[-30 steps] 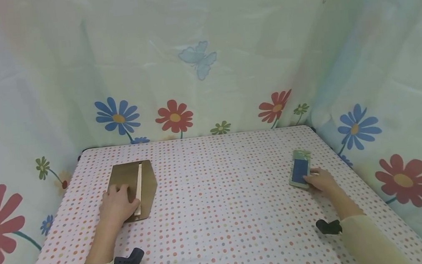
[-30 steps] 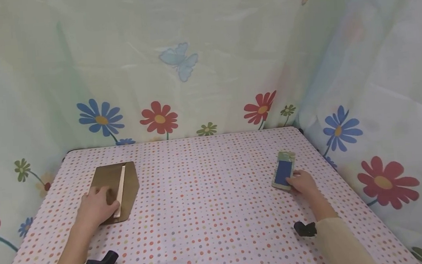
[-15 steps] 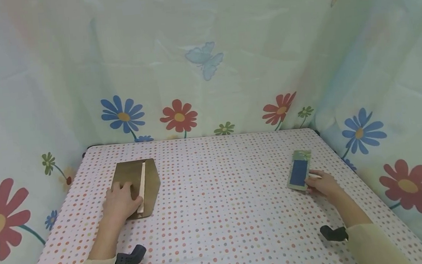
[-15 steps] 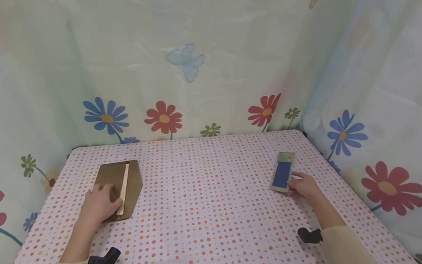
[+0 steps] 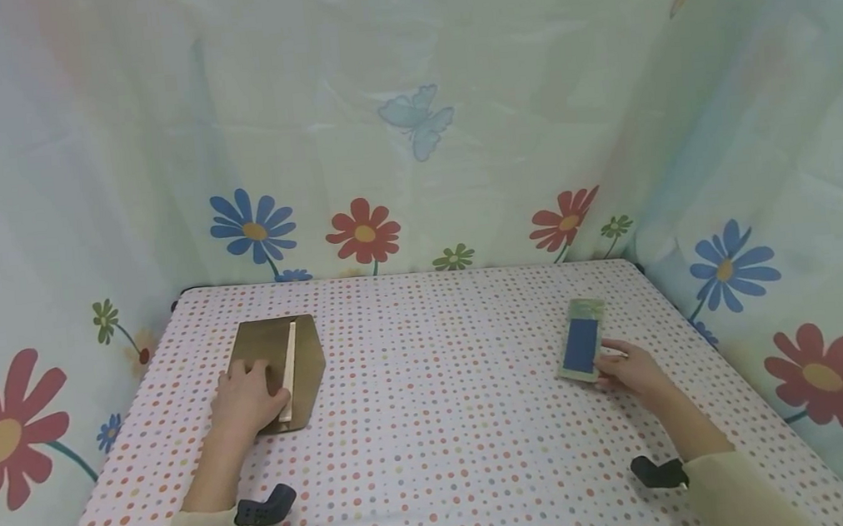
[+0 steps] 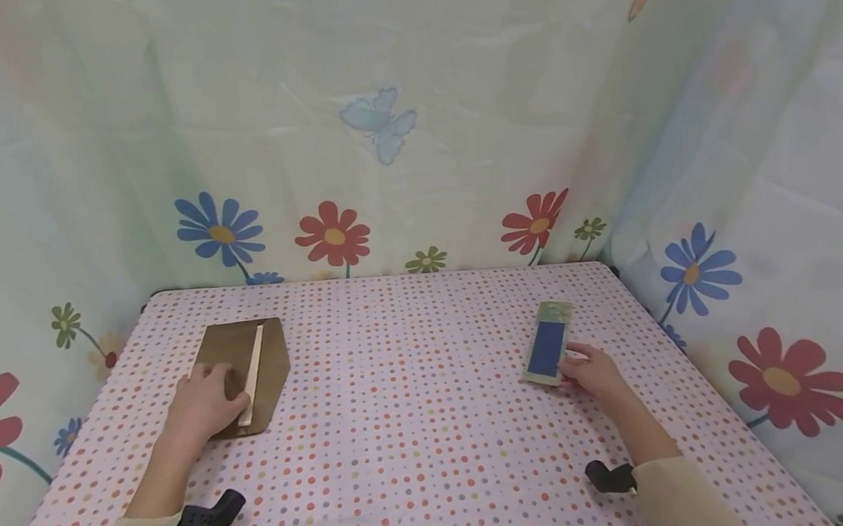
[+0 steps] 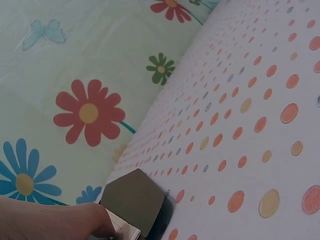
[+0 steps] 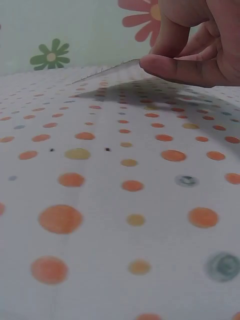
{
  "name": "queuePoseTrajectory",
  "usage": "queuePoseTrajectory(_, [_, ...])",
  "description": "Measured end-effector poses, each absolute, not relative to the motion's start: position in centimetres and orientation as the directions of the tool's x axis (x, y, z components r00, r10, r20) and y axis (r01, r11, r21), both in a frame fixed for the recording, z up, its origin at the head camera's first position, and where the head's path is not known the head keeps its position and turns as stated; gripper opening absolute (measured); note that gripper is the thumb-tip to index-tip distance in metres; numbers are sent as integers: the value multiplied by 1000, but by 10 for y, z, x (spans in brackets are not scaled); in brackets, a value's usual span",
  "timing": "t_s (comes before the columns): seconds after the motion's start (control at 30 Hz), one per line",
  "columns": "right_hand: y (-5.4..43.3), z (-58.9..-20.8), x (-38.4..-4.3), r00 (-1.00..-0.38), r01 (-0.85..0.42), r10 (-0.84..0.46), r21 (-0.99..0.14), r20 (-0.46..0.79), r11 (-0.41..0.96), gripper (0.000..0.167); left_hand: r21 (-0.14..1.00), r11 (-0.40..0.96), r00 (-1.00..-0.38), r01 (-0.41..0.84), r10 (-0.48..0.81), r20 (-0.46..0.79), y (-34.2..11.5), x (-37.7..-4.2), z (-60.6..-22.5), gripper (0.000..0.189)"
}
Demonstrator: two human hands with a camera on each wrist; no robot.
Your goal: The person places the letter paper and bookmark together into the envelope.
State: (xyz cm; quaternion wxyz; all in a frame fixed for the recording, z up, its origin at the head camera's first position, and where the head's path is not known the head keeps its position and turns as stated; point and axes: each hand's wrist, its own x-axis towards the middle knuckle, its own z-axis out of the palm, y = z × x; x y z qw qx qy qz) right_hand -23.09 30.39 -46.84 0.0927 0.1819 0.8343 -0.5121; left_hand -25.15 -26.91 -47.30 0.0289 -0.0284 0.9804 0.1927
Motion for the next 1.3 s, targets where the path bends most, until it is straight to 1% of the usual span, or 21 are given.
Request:
queuePoseTrajectory(0.07, [300, -468, -231, -921, 389, 190, -825, -340, 409, 70, 375, 925, -997, -66, -45, -67, -269, -251, -473, 64])
queuePoseTrajectory(0.4, [283, -469, -235, -921, 389, 182, -829, -345, 402, 68, 382, 921, -997, -72, -51, -64, -268, -251, -472, 63])
queuePoseTrajectory(1.17, [242, -466, -244, -900, 436, 180, -821, -397, 368, 67, 375, 925, -997, -68, -53, -50, -269, -252, -473, 63])
queuePoseTrajectory(1.3, [238, -467, -243, -904, 428, 159, -825, -397, 369, 66, 376, 924, -997, -68, -51, -56, -269, -253, -474, 63])
